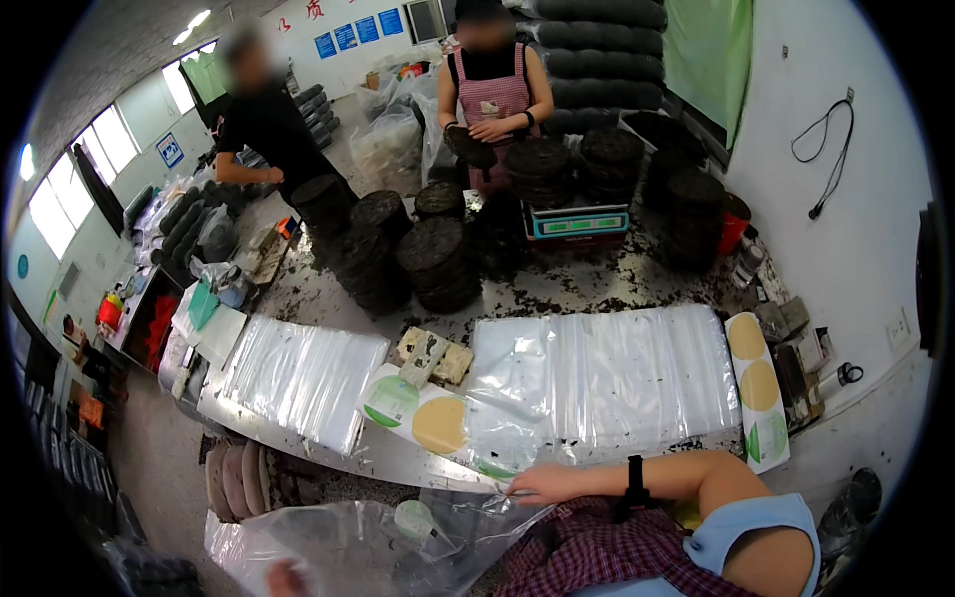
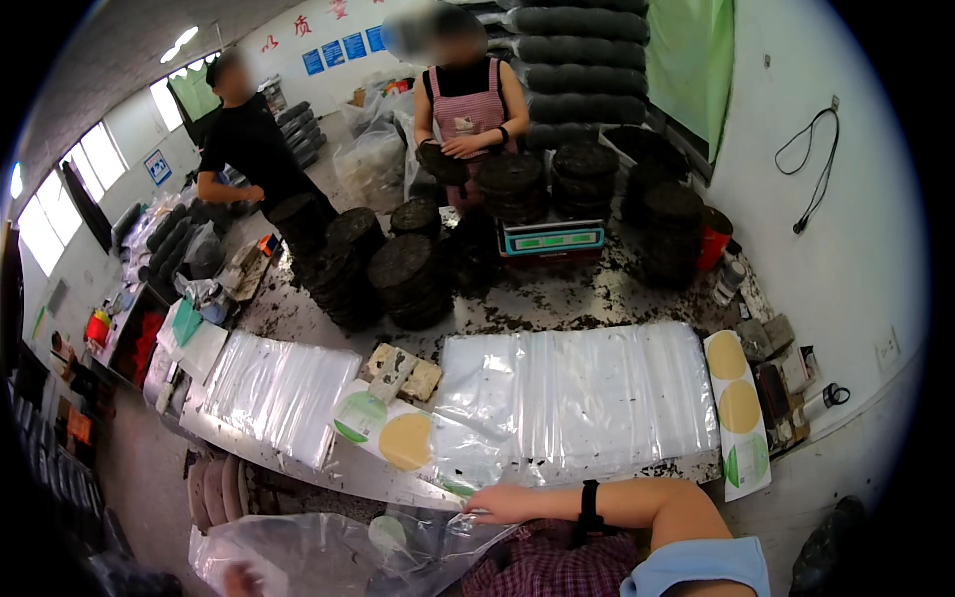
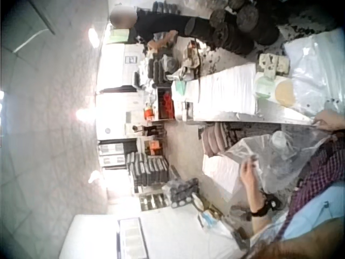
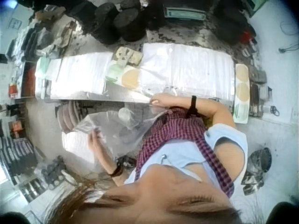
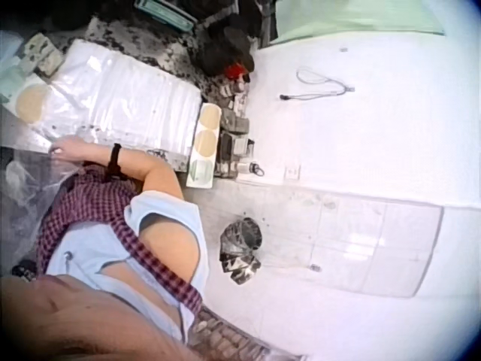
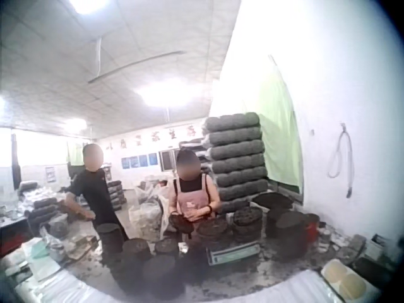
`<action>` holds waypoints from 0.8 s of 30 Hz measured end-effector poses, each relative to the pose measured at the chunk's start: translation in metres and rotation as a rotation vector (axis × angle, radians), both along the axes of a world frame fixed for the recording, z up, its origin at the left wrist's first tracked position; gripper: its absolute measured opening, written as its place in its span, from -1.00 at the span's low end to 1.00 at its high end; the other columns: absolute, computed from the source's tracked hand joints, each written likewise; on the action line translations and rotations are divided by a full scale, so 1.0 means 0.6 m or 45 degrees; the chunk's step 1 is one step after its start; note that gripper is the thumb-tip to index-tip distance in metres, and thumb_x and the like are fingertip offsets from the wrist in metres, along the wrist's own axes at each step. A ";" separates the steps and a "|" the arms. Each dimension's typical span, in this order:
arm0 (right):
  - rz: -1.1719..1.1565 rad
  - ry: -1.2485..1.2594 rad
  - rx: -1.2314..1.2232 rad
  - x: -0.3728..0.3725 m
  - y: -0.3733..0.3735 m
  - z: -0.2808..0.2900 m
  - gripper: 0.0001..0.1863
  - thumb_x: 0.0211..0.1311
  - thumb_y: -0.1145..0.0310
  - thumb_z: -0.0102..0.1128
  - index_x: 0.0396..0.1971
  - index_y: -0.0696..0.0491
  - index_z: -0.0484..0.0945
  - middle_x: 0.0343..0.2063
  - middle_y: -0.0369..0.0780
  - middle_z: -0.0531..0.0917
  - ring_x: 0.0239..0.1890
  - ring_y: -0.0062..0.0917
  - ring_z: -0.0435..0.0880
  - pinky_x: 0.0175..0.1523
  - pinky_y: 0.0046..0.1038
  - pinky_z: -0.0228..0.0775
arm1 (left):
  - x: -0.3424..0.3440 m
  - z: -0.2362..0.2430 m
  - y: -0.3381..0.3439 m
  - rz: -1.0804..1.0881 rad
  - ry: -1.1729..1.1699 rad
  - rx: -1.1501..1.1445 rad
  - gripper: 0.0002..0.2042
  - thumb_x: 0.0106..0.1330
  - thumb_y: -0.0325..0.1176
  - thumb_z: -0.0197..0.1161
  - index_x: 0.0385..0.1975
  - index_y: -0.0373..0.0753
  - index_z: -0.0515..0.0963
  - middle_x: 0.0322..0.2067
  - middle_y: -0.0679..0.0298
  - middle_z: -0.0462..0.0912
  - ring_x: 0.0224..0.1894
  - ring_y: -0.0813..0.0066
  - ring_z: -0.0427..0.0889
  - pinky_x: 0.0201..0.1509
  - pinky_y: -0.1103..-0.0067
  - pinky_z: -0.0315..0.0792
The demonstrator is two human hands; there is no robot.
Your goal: The person is packing round tea cakes into plastic bags, sealing the bags by hand, and applying circular green labels to the top of each package.
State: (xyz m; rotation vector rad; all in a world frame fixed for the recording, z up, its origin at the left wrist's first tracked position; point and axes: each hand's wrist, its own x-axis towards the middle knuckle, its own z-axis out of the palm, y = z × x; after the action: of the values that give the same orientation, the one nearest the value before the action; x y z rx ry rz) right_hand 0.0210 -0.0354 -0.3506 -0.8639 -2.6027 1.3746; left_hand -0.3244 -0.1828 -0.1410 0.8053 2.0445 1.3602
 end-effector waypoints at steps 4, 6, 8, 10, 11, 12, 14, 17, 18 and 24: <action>-0.265 0.280 -0.300 -0.043 0.000 0.122 -0.63 0.30 0.10 0.07 -0.08 0.06 0.53 -0.20 -0.17 0.61 -0.11 -0.39 0.57 0.01 -0.41 0.37 | 0.150 -0.135 0.061 -0.610 -0.217 -0.165 -0.91 0.16 -0.44 0.31 -0.45 -0.31 0.55 -0.51 0.34 0.59 -0.43 0.59 0.48 -0.35 0.64 0.37; -0.413 0.413 -0.543 -0.052 -0.009 0.140 -0.64 0.27 0.08 0.12 -0.10 0.02 0.55 -0.26 -0.23 0.63 -0.19 -0.54 0.56 -0.05 -0.48 0.37 | 0.212 -0.155 0.085 -0.737 -0.240 -0.126 -0.85 0.11 -0.45 0.39 -0.52 -0.28 0.52 -0.57 0.40 0.57 -0.53 0.72 0.45 -0.42 0.73 0.34; -0.511 0.497 -0.700 -0.055 -0.012 0.148 -0.68 0.27 0.12 0.16 -0.23 0.09 0.54 -0.37 -0.31 0.58 -0.28 -0.71 0.46 -0.16 -0.61 0.32 | 0.283 -0.152 0.108 -0.738 -0.522 0.058 -0.82 0.12 -0.44 0.39 -0.57 -0.28 0.48 -0.62 0.45 0.50 -0.57 0.75 0.37 -0.47 0.74 0.26; -0.635 0.517 -0.837 -0.047 -0.015 0.140 -0.74 0.30 0.17 0.14 -0.28 0.09 0.51 -0.36 -0.34 0.55 -0.28 -0.73 0.45 -0.19 -0.66 0.30 | 0.298 -0.152 0.120 -0.772 -0.525 0.072 -0.77 0.13 -0.46 0.37 -0.61 -0.27 0.42 -0.65 0.49 0.40 -0.58 0.75 0.28 -0.49 0.72 0.20; -0.668 0.498 -0.965 -0.037 -0.012 0.143 -0.79 0.28 0.22 0.16 -0.36 0.07 0.48 -0.40 -0.38 0.52 -0.33 -0.79 0.42 -0.27 -0.72 0.25 | 0.302 -0.156 0.125 -0.794 -0.528 0.078 -0.75 0.14 -0.47 0.37 -0.64 -0.26 0.38 -0.67 0.51 0.35 -0.59 0.75 0.24 -0.50 0.72 0.18; -0.707 0.586 -1.064 -0.028 -0.016 0.150 -0.80 0.29 0.24 0.15 -0.36 0.07 0.47 -0.39 -0.38 0.52 -0.32 -0.78 0.43 -0.25 -0.71 0.27 | 0.304 -0.171 0.130 -0.845 -0.513 0.139 -0.73 0.14 -0.49 0.35 -0.65 -0.24 0.35 -0.67 0.52 0.30 -0.59 0.74 0.21 -0.51 0.71 0.16; -0.767 0.779 -1.265 -0.018 -0.028 0.165 -0.83 0.29 0.26 0.15 -0.35 0.05 0.45 -0.38 -0.37 0.52 -0.30 -0.76 0.46 -0.22 -0.69 0.32 | 0.300 -0.206 0.134 -0.941 -0.465 0.260 -0.68 0.14 -0.53 0.33 -0.69 -0.21 0.28 -0.68 0.54 0.19 -0.59 0.74 0.13 -0.51 0.71 0.11; -1.059 1.027 -1.455 -0.006 -0.036 0.181 -0.87 0.32 0.31 0.09 -0.29 0.04 0.43 -0.29 -0.31 0.56 -0.20 -0.63 0.55 -0.09 -0.57 0.39 | 0.308 -0.164 0.150 -0.800 -0.767 0.145 -0.67 0.14 -0.61 0.28 -0.69 -0.15 0.25 -0.66 0.52 0.28 -0.57 0.76 0.23 -0.43 0.74 0.20; -1.029 1.170 -1.517 0.000 -0.034 0.184 -0.88 0.33 0.32 0.07 -0.29 0.04 0.42 -0.26 -0.28 0.57 -0.15 -0.58 0.55 -0.03 -0.50 0.39 | 0.304 -0.162 0.156 -0.718 -0.828 0.158 -0.67 0.14 -0.61 0.26 -0.69 -0.15 0.25 -0.64 0.51 0.29 -0.56 0.75 0.26 -0.42 0.73 0.22; -0.860 1.699 -1.795 0.054 -0.013 0.202 -0.83 0.39 0.28 -0.03 -0.27 0.07 0.39 -0.47 -0.33 0.48 -0.33 -0.60 0.53 -0.05 -0.48 0.41 | 0.229 -0.177 0.188 -0.211 -0.998 0.403 -0.77 0.17 -0.63 0.17 -0.57 -0.16 0.29 -0.52 0.42 0.43 -0.45 0.65 0.40 -0.32 0.66 0.34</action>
State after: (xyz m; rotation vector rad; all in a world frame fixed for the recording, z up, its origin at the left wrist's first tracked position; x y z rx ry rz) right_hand 0.0534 -0.0431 -0.2291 -0.3874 -0.1862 2.1631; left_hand -0.1873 -0.0699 -0.2471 0.4368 1.1556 1.5930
